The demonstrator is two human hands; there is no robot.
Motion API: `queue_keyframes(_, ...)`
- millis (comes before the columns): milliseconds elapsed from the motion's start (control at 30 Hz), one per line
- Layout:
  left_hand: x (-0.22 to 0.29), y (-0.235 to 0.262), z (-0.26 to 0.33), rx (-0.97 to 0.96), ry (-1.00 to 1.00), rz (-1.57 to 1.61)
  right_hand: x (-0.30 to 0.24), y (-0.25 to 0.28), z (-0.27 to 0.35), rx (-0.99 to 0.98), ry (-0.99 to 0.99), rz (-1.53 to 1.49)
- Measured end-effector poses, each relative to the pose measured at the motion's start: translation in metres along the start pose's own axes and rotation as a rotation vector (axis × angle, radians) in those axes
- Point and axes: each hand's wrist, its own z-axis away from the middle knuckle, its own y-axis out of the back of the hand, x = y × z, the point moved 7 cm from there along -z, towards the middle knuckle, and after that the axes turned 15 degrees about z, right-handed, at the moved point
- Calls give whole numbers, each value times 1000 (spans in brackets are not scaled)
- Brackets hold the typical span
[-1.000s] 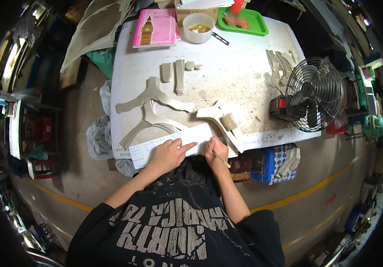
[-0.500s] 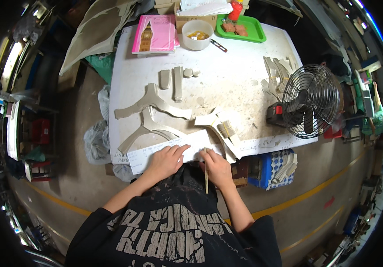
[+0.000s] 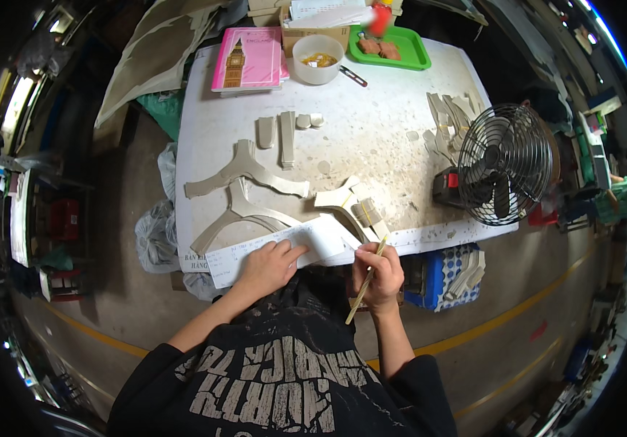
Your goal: The person walks through a factory floor, picks up small white parts and a paper sheet, writes on the paper with a pencil, and then places the parts into a plastic bag. The person then walks back to the starting area.
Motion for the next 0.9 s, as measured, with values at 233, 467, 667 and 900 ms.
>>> queue_keyframes(233, -2, 1, 0, 25, -5, 34, -4, -49, 30, -290, 110, 50)
queue_keyframes(467, 3, 3, 1, 43, -48, -16, 6, -75, 42, -489, 31, -68)
queue_keyframes(667, 4, 1, 3, -22, -58, -24, 32, -82, 51, -329, -448, -272)
queue_keyframes(900, 0, -3, 0, -26, -36, -7, 41, -100, 51, -375, -546, -242)
